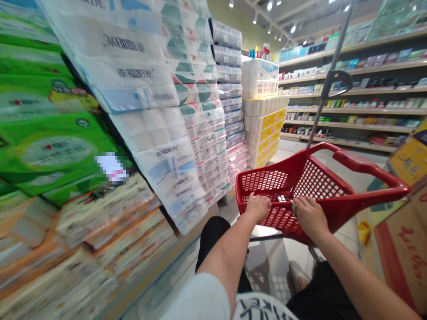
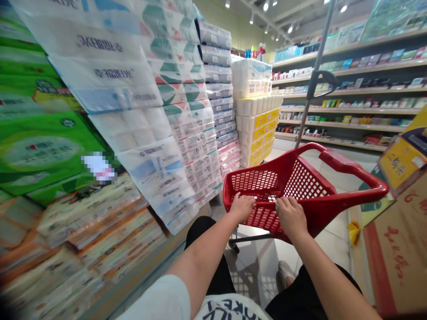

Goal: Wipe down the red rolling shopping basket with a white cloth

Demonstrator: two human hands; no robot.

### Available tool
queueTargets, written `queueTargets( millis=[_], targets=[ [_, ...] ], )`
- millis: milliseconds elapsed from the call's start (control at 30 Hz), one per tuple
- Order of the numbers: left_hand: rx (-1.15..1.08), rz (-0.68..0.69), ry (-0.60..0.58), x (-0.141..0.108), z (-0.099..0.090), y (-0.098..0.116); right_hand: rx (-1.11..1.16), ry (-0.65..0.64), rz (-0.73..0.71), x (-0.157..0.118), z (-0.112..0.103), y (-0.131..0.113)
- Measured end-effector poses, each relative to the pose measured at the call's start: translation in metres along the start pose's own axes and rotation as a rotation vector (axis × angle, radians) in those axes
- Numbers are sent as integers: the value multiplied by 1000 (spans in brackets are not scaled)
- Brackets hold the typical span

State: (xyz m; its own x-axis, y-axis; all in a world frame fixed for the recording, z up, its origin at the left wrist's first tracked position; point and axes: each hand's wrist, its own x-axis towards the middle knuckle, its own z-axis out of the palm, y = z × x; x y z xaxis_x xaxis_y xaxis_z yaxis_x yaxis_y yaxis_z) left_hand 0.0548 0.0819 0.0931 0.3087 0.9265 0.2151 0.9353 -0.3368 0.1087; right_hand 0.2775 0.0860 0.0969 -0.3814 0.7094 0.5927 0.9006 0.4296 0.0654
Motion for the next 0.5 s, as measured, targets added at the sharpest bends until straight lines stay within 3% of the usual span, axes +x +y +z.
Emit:
queueTargets(
  millis=[100,200,367,500],
  targets=[
    [15,-19,-3,-1,-2,-1,25,1,-43,-2,2,11],
    [22,-18,-2,-2,-4,-1,0,71,77,-2,1,17],
    [6,-12,17,-2,-6,-2,90,-56,0,2,-12,10],
    [-2,2,32,4,-3,-5,102,-10,189,7,-18,13]
  ],
)
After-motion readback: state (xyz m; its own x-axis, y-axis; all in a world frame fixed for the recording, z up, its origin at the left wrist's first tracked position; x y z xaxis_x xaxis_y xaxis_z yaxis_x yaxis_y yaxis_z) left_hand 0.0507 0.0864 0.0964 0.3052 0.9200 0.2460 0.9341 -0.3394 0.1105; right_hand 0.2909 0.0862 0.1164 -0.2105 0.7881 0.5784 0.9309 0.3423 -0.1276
